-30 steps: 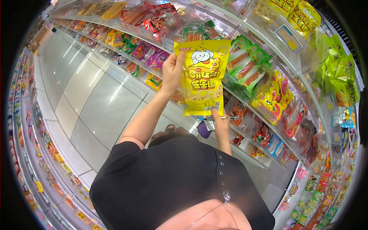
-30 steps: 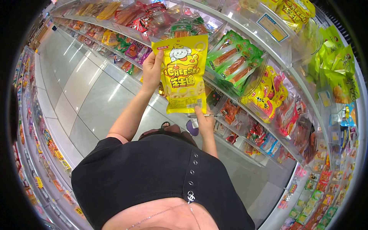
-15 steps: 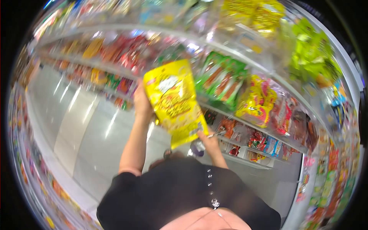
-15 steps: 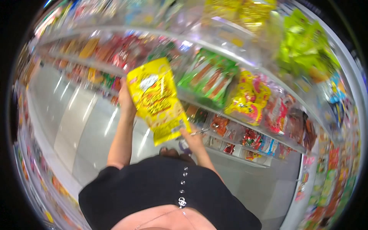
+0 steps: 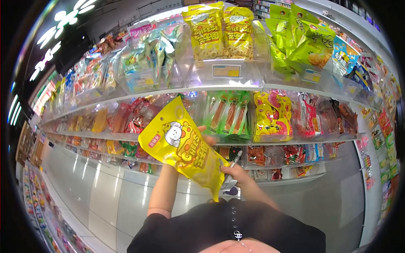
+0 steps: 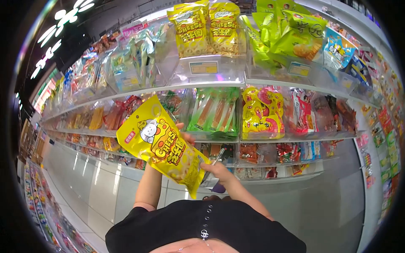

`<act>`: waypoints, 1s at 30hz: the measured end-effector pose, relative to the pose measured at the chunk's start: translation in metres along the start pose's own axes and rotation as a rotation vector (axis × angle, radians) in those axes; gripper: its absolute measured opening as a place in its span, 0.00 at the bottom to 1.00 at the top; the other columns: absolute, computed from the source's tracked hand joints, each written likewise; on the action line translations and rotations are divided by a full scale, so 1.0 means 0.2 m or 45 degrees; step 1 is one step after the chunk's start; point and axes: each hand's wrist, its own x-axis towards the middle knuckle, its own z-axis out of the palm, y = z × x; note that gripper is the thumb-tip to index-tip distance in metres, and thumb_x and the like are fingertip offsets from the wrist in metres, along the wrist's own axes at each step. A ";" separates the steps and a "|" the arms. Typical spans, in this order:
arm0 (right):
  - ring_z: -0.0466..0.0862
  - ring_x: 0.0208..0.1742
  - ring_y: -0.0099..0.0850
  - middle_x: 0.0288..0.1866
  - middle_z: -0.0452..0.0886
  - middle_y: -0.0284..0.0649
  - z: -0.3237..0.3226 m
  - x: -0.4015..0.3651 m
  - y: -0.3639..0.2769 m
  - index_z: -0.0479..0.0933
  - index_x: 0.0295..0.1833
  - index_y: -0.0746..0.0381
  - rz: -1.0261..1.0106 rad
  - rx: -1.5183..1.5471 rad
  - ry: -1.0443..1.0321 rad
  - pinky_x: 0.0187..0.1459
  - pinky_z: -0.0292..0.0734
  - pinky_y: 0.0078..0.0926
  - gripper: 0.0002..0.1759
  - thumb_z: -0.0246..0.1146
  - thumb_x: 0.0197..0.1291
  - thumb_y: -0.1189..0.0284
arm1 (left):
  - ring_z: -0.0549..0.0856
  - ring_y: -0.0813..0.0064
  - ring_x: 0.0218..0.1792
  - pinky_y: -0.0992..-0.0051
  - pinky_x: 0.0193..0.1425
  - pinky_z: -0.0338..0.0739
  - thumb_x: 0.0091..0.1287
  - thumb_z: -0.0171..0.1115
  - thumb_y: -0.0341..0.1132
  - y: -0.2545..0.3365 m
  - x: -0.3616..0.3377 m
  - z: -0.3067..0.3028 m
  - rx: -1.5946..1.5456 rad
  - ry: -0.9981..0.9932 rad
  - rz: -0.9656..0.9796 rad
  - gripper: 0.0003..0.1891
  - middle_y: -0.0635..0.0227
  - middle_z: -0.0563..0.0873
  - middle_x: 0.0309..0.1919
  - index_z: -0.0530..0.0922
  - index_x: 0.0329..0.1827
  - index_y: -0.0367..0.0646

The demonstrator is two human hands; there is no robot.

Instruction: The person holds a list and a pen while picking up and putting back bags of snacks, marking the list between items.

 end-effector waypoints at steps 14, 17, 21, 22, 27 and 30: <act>0.80 0.49 0.30 0.47 0.81 0.41 -0.20 -0.20 -0.15 0.82 0.37 0.70 -0.332 -0.168 0.207 0.53 0.72 0.27 0.08 0.62 0.59 0.75 | 0.76 0.67 0.58 0.63 0.65 0.68 0.68 0.55 0.52 0.98 0.77 0.66 1.010 0.277 0.647 0.27 0.63 0.77 0.57 0.68 0.63 0.42; 0.80 0.46 0.29 0.45 0.81 0.40 -0.24 -0.33 -0.21 0.82 0.36 0.70 -0.377 -0.213 0.419 0.50 0.72 0.26 0.08 0.63 0.57 0.75 | 0.82 0.67 0.48 0.63 0.55 0.76 0.66 0.61 0.47 1.12 1.11 0.58 1.057 0.589 0.397 0.23 0.63 0.82 0.48 0.73 0.56 0.39; 0.80 0.40 0.27 0.39 0.82 0.39 -0.36 -0.46 -0.19 0.82 0.35 0.70 -0.386 -0.172 0.699 0.45 0.73 0.24 0.08 0.64 0.55 0.75 | 0.84 0.68 0.42 0.62 0.47 0.81 0.63 0.65 0.37 1.07 1.31 0.46 1.068 0.752 0.357 0.17 0.62 0.84 0.43 0.74 0.51 0.39; 0.80 0.39 0.27 0.39 0.82 0.39 -0.39 -0.48 -0.19 0.82 0.34 0.70 -0.363 -0.150 0.761 0.44 0.73 0.24 0.08 0.64 0.55 0.75 | 0.84 0.69 0.42 0.62 0.47 0.81 0.63 0.65 0.35 1.09 1.37 0.37 1.170 0.716 0.508 0.17 0.62 0.83 0.44 0.74 0.52 0.39; 0.80 0.37 0.26 0.37 0.82 0.39 -0.46 -0.59 -0.22 0.82 0.34 0.70 -0.397 -0.126 0.842 0.42 0.73 0.23 0.07 0.64 0.54 0.76 | 0.82 0.66 0.46 0.67 0.52 0.77 0.51 0.70 0.24 1.03 1.48 0.24 1.928 1.170 0.618 0.30 0.59 0.80 0.49 0.68 0.59 0.37; 0.80 0.36 0.26 0.35 0.82 0.38 -0.47 -0.63 -0.24 0.82 0.33 0.70 -0.404 -0.181 0.903 0.41 0.73 0.23 0.06 0.63 0.54 0.77 | 0.56 0.53 0.71 0.63 0.73 0.54 0.46 0.73 0.31 0.90 1.44 0.42 2.347 1.247 0.732 0.58 0.44 0.57 0.67 0.37 0.74 0.38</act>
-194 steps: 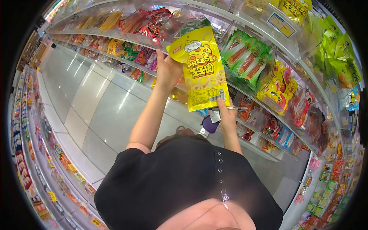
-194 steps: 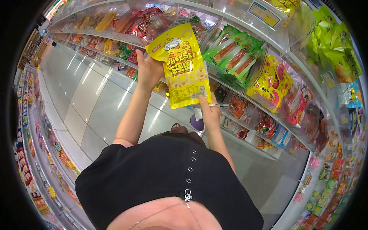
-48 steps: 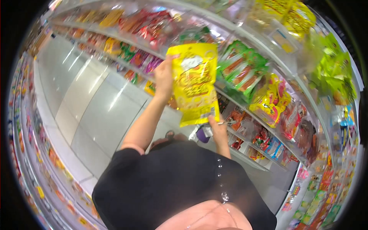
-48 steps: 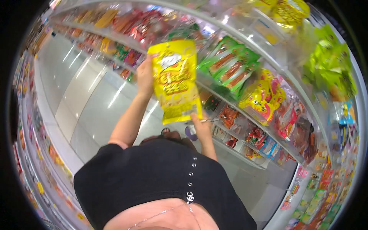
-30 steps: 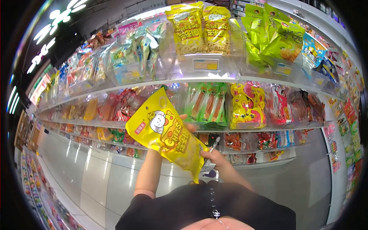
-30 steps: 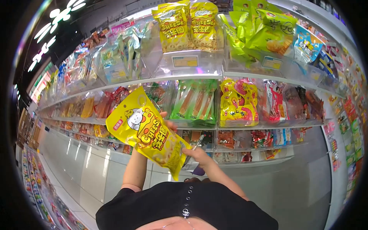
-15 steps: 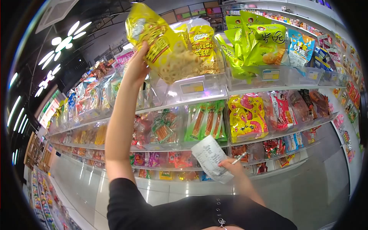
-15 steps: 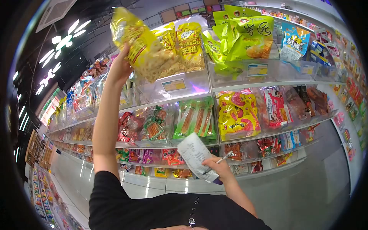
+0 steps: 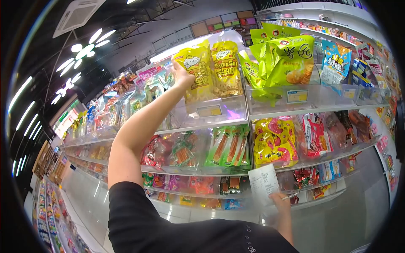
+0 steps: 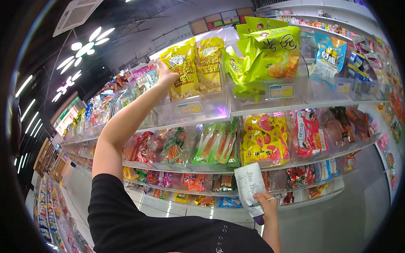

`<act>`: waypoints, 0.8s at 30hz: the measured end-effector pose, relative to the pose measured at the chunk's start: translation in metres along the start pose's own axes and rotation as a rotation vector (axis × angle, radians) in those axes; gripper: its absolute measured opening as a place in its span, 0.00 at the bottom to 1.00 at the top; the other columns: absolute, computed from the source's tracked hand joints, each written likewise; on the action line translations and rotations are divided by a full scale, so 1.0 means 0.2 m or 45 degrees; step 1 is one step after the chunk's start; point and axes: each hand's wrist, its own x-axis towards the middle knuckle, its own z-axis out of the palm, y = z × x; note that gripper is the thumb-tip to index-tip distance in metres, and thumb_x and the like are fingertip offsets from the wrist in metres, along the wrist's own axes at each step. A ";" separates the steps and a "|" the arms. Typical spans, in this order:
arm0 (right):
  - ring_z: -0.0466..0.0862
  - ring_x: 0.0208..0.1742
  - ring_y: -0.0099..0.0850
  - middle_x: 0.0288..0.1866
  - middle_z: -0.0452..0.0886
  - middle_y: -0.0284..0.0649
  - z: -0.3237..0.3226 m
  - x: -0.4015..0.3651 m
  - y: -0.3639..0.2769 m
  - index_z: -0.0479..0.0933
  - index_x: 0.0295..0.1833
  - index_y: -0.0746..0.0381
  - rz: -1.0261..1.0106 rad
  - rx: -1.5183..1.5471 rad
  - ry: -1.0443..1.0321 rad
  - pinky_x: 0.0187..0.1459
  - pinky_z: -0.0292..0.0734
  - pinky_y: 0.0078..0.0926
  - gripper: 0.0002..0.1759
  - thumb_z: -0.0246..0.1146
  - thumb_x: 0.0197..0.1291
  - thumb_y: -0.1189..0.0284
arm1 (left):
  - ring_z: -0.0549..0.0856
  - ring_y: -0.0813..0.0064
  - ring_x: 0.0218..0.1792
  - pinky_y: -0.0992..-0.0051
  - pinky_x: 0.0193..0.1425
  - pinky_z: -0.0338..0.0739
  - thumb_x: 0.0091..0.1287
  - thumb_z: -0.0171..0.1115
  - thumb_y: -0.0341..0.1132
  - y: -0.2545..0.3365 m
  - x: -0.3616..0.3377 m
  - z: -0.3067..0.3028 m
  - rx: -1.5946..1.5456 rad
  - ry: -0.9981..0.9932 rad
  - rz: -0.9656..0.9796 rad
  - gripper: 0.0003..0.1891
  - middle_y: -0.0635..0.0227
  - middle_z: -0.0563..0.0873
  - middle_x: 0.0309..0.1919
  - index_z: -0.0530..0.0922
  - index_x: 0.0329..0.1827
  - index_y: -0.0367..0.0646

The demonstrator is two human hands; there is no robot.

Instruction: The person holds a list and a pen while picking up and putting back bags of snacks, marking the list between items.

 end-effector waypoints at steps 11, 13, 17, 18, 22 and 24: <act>0.78 0.39 0.27 0.38 0.80 0.38 -0.13 0.01 0.05 0.82 0.33 0.72 -0.033 0.007 0.105 0.44 0.71 0.24 0.09 0.63 0.55 0.74 | 0.53 0.53 0.74 0.52 0.72 0.49 0.45 0.63 0.70 0.18 0.53 0.14 0.552 -0.344 0.294 0.58 0.49 0.59 0.70 0.52 0.75 0.47; 0.78 0.39 0.27 0.38 0.80 0.39 -0.11 -0.03 0.00 0.82 0.33 0.72 -0.026 0.019 0.161 0.44 0.71 0.24 0.09 0.63 0.56 0.74 | 0.66 0.54 0.68 0.62 0.70 0.60 0.43 0.64 0.70 0.12 0.58 0.20 0.414 -0.489 0.270 0.58 0.49 0.68 0.66 0.53 0.74 0.48; 0.78 0.39 0.28 0.38 0.80 0.39 -0.05 -0.07 -0.10 0.81 0.33 0.72 -0.044 -0.052 0.229 0.44 0.71 0.25 0.09 0.62 0.56 0.75 | 0.68 0.55 0.66 0.62 0.69 0.62 0.44 0.68 0.63 0.11 0.50 0.13 0.440 -0.459 0.669 0.54 0.50 0.68 0.65 0.57 0.73 0.47; 0.78 0.39 0.27 0.37 0.80 0.39 -0.05 -0.07 -0.09 0.81 0.33 0.72 -0.051 -0.057 0.233 0.44 0.71 0.25 0.09 0.62 0.56 0.75 | 0.67 0.55 0.67 0.59 0.69 0.61 0.45 0.67 0.63 0.10 0.52 0.12 0.409 -0.481 0.676 0.53 0.50 0.68 0.66 0.57 0.73 0.47; 0.78 0.38 0.27 0.37 0.80 0.39 -0.07 -0.05 -0.06 0.81 0.33 0.72 -0.062 -0.083 0.298 0.44 0.71 0.25 0.09 0.62 0.56 0.75 | 0.62 0.58 0.70 0.51 0.70 0.54 0.50 0.65 0.62 0.11 0.48 0.09 0.476 -0.338 0.715 0.48 0.52 0.64 0.68 0.59 0.72 0.51; 0.78 0.38 0.27 0.37 0.79 0.39 -0.06 -0.04 -0.09 0.81 0.33 0.72 -0.060 -0.119 0.266 0.44 0.71 0.25 0.09 0.62 0.56 0.75 | 0.60 0.58 0.71 0.48 0.71 0.50 0.52 0.62 0.63 0.15 0.47 0.13 0.538 -0.222 0.769 0.46 0.54 0.63 0.69 0.59 0.72 0.53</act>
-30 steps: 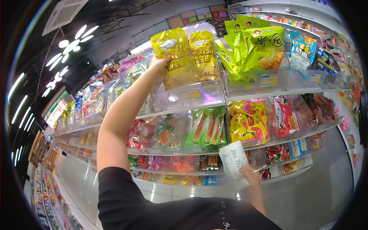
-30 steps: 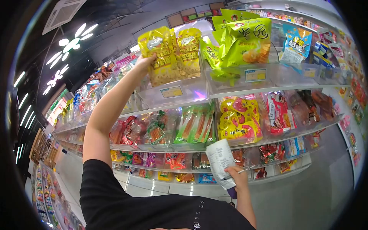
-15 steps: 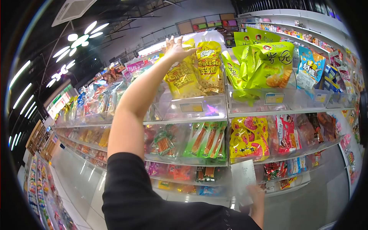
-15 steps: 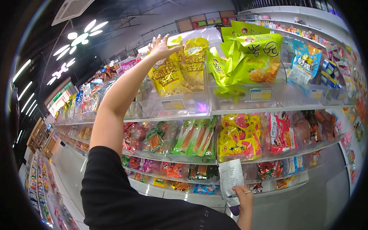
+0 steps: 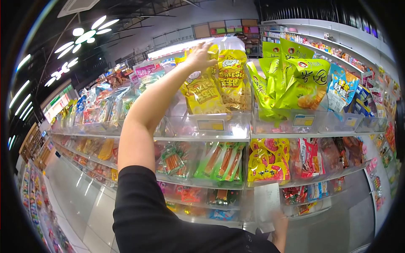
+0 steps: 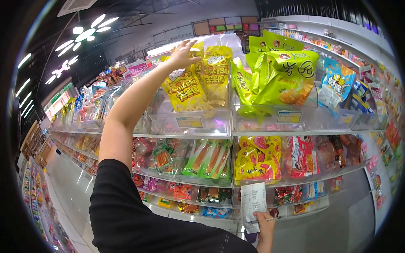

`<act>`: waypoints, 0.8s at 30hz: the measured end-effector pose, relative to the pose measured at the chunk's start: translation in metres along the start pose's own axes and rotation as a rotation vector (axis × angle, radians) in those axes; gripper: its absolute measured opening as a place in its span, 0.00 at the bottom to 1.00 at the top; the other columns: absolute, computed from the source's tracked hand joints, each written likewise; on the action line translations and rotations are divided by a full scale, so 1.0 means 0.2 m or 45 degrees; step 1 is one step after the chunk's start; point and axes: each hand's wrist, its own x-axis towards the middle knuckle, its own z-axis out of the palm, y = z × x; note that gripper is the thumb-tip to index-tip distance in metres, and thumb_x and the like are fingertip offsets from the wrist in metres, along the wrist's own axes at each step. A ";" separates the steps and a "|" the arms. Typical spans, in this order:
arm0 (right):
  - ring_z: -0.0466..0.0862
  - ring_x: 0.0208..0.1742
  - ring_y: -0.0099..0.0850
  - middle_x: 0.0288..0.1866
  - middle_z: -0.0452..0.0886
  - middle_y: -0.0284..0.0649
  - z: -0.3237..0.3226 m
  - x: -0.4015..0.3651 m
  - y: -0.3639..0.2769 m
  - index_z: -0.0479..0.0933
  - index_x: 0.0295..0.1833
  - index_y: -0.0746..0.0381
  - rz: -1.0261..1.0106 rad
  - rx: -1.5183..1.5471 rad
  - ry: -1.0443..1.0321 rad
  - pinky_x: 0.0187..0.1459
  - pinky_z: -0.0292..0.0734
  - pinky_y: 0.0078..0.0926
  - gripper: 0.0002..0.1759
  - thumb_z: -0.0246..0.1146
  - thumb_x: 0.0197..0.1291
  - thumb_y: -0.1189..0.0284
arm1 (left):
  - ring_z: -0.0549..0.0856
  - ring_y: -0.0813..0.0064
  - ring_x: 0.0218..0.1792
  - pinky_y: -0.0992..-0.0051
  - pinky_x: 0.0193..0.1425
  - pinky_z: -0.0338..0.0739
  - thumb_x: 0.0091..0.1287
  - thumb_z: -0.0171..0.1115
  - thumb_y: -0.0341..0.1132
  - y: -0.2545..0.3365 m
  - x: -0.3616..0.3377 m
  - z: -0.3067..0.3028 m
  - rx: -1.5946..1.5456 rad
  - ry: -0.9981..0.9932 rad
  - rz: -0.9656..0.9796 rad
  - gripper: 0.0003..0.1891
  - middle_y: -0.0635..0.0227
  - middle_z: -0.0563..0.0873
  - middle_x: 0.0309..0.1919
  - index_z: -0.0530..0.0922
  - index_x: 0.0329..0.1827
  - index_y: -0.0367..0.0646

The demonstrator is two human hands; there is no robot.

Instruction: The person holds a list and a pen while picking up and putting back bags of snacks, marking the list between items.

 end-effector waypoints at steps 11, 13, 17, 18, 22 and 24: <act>0.78 0.40 0.27 0.38 0.79 0.39 0.07 -0.02 0.00 0.82 0.34 0.72 -0.032 0.060 -0.022 0.46 0.70 0.24 0.09 0.63 0.57 0.75 | 0.68 0.60 0.65 0.38 0.69 0.41 0.60 0.53 0.58 0.19 0.30 0.13 0.072 -0.212 0.027 0.26 0.64 0.80 0.55 0.79 0.57 0.56; 0.78 0.41 0.27 0.39 0.79 0.38 0.05 -0.02 0.06 0.82 0.34 0.71 -0.057 0.098 -0.002 0.46 0.70 0.24 0.09 0.63 0.56 0.75 | 0.72 0.62 0.62 0.37 0.68 0.41 0.60 0.54 0.56 0.16 0.32 0.06 0.054 -0.255 0.035 0.21 0.66 0.84 0.48 0.83 0.49 0.57; 0.78 0.40 0.27 0.38 0.79 0.38 0.04 -0.04 0.10 0.82 0.33 0.72 -0.016 0.098 0.051 0.46 0.70 0.24 0.08 0.63 0.56 0.76 | 0.80 0.65 0.53 0.35 0.67 0.40 0.59 0.56 0.54 0.13 0.34 0.00 -0.046 -0.267 0.021 0.17 0.72 0.87 0.35 0.87 0.39 0.58; 0.78 0.40 0.27 0.38 0.79 0.38 0.03 -0.04 0.11 0.82 0.33 0.72 -0.021 0.076 0.060 0.46 0.70 0.24 0.08 0.63 0.56 0.76 | 0.81 0.66 0.51 0.35 0.67 0.40 0.58 0.56 0.54 0.13 0.34 -0.02 -0.040 -0.254 0.024 0.17 0.73 0.87 0.33 0.87 0.39 0.58; 0.78 0.40 0.26 0.37 0.78 0.38 0.04 -0.06 0.10 0.82 0.33 0.72 0.004 0.036 0.078 0.45 0.70 0.22 0.08 0.63 0.55 0.76 | 0.82 0.67 0.49 0.36 0.67 0.40 0.59 0.57 0.54 0.14 0.33 -0.06 -0.050 -0.254 0.072 0.17 0.73 0.87 0.31 0.87 0.38 0.56; 0.78 0.39 0.26 0.37 0.79 0.38 0.05 -0.06 0.09 0.82 0.34 0.72 0.007 -0.019 0.083 0.45 0.70 0.22 0.08 0.63 0.55 0.76 | 0.82 0.68 0.47 0.37 0.66 0.42 0.59 0.57 0.54 0.15 0.32 -0.10 -0.088 -0.325 0.060 0.17 0.73 0.87 0.30 0.87 0.37 0.55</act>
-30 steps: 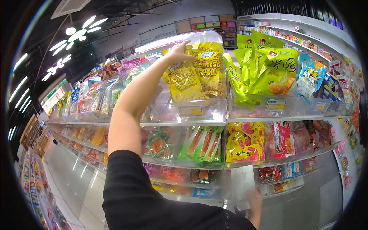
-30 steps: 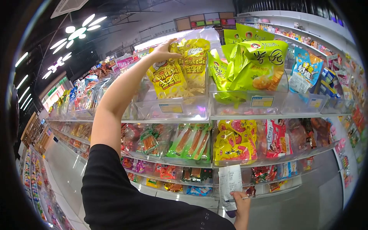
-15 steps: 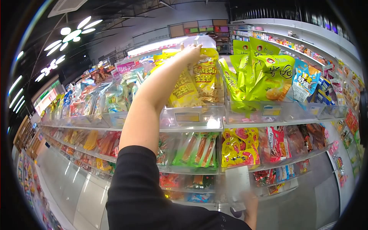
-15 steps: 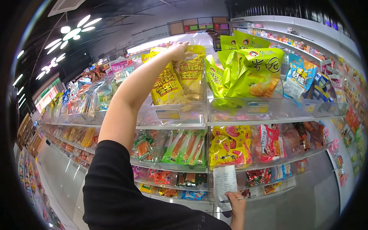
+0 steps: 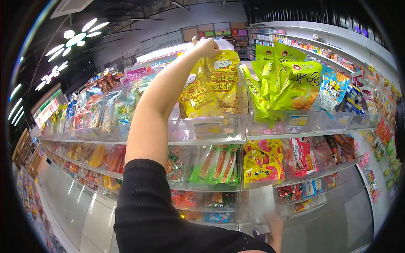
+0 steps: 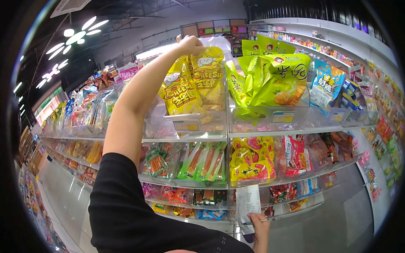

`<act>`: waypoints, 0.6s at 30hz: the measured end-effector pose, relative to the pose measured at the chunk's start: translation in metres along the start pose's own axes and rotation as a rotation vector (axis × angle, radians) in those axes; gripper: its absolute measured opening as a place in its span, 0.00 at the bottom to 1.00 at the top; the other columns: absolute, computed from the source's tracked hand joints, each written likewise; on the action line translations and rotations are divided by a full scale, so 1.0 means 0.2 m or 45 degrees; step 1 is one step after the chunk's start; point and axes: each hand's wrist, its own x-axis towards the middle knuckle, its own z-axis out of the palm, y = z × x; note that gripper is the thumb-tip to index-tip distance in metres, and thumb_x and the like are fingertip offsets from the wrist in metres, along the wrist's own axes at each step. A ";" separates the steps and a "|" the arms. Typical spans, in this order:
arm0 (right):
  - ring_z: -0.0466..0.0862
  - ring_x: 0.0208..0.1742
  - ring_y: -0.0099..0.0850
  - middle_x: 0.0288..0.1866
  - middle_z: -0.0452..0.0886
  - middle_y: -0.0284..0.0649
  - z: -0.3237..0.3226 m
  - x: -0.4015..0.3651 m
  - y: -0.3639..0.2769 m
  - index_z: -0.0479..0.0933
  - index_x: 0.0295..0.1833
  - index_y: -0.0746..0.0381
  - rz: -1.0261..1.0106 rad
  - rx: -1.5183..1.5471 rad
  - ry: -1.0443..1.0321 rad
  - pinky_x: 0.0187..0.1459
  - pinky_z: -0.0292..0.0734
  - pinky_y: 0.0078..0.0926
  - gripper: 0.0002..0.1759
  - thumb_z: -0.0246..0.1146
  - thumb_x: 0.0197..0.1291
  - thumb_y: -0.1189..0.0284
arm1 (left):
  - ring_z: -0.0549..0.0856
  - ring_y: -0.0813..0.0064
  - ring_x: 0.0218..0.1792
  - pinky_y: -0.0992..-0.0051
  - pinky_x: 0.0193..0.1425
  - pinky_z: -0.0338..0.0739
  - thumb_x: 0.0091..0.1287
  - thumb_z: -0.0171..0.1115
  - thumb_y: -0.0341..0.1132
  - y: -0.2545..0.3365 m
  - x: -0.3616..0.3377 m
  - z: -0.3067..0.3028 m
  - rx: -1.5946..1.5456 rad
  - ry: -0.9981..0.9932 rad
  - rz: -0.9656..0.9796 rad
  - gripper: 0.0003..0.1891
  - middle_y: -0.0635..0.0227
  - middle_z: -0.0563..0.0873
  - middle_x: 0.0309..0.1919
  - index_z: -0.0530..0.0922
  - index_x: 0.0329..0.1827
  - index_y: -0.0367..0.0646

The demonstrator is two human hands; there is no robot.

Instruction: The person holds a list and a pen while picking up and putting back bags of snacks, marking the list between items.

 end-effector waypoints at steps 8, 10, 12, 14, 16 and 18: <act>0.79 0.40 0.26 0.38 0.80 0.39 0.04 -0.03 0.02 0.82 0.34 0.72 -0.049 0.030 -0.055 0.44 0.71 0.22 0.08 0.62 0.56 0.77 | 0.82 0.69 0.46 0.41 0.66 0.45 0.61 0.54 0.59 -0.01 -0.05 -0.02 -0.016 0.056 0.040 0.20 0.74 0.87 0.30 0.86 0.39 0.57; 0.79 0.40 0.26 0.37 0.80 0.39 0.04 -0.03 0.03 0.82 0.35 0.73 -0.032 0.008 -0.044 0.44 0.71 0.22 0.08 0.63 0.56 0.76 | 0.82 0.69 0.47 0.41 0.66 0.46 0.62 0.53 0.59 -0.02 -0.06 -0.02 -0.041 0.065 0.042 0.20 0.74 0.87 0.30 0.86 0.40 0.57; 0.79 0.40 0.26 0.37 0.80 0.39 0.04 -0.05 0.02 0.82 0.35 0.72 -0.042 -0.002 -0.052 0.44 0.71 0.22 0.09 0.63 0.56 0.76 | 0.82 0.69 0.47 0.42 0.66 0.46 0.62 0.53 0.59 -0.03 -0.07 -0.02 -0.063 0.071 0.043 0.21 0.74 0.87 0.30 0.86 0.41 0.58; 0.79 0.39 0.26 0.37 0.80 0.40 0.05 -0.06 0.03 0.82 0.35 0.72 -0.063 -0.006 -0.055 0.44 0.71 0.23 0.09 0.63 0.56 0.76 | 0.82 0.70 0.49 0.42 0.66 0.46 0.62 0.53 0.59 -0.03 -0.08 -0.02 -0.064 0.078 0.043 0.20 0.74 0.87 0.31 0.86 0.40 0.58; 0.79 0.39 0.26 0.37 0.80 0.40 0.05 -0.07 0.04 0.82 0.34 0.72 -0.093 -0.008 -0.051 0.44 0.71 0.23 0.09 0.63 0.56 0.75 | 0.81 0.70 0.50 0.42 0.66 0.46 0.62 0.54 0.59 -0.02 -0.08 -0.03 -0.078 0.070 0.043 0.20 0.74 0.87 0.31 0.86 0.41 0.58; 0.79 0.39 0.26 0.37 0.80 0.39 0.07 -0.10 0.01 0.82 0.34 0.72 -0.121 -0.020 -0.048 0.44 0.71 0.23 0.09 0.63 0.56 0.76 | 0.81 0.71 0.50 0.42 0.66 0.47 0.61 0.54 0.58 -0.03 -0.09 -0.03 -0.101 0.043 0.038 0.20 0.74 0.87 0.33 0.85 0.44 0.59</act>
